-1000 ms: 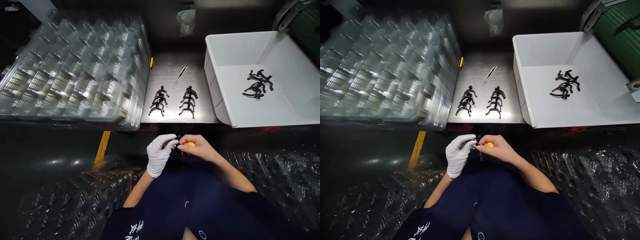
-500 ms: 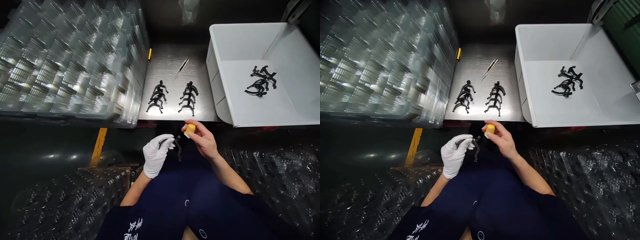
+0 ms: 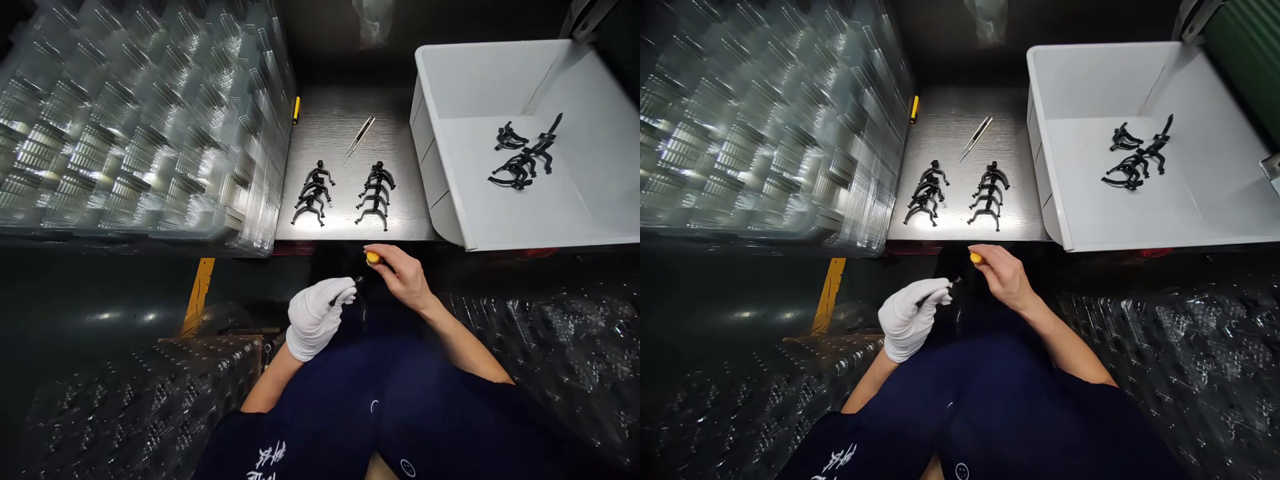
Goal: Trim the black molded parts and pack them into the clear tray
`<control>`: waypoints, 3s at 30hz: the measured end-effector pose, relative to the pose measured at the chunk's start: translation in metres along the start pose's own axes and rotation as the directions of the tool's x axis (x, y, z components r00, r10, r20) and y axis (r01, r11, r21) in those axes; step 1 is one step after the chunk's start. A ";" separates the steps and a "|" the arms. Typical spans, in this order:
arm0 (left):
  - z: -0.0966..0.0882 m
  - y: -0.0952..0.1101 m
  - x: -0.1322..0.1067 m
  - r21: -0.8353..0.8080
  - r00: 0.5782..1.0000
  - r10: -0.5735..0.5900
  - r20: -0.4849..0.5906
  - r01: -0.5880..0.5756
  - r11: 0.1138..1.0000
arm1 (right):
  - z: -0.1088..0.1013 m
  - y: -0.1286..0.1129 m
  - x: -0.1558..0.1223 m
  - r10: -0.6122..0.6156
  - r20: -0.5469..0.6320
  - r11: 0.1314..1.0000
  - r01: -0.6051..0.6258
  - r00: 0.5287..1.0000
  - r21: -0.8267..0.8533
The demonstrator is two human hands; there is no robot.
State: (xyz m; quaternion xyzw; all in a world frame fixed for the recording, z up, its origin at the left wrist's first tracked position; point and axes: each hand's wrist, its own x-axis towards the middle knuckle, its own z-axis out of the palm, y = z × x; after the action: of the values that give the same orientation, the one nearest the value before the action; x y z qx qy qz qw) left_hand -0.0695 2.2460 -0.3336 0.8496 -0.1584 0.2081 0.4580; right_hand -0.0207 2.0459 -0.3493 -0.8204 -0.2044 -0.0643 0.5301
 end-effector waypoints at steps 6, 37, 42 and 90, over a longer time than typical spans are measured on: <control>0.001 0.005 0.004 -0.027 1.000 -0.030 0.003 0.030 0.999 | -0.008 0.002 -0.005 0.272 0.050 0.903 -0.273 0.961 0.332; -0.004 -0.011 -0.005 0.154 0.953 0.287 0.094 -0.299 0.942 | -0.007 0.002 -0.002 -0.222 0.045 0.960 0.226 0.974 -0.166; -0.001 -0.013 -0.007 0.192 0.954 0.296 0.051 -0.300 0.934 | -0.014 -0.005 -0.001 -0.082 0.005 0.996 0.082 0.997 -0.033; 0.002 -0.017 -0.007 0.145 0.968 0.252 0.022 -0.252 0.957 | -0.007 -0.008 0.000 -0.189 0.068 0.978 0.194 0.980 -0.081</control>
State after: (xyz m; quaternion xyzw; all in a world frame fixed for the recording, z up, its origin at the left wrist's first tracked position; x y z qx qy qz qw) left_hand -0.0674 2.2541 -0.3499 0.8541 -0.2503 0.2746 0.3640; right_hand -0.0228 2.0420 -0.3394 -0.8209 -0.2952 -0.0993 0.4786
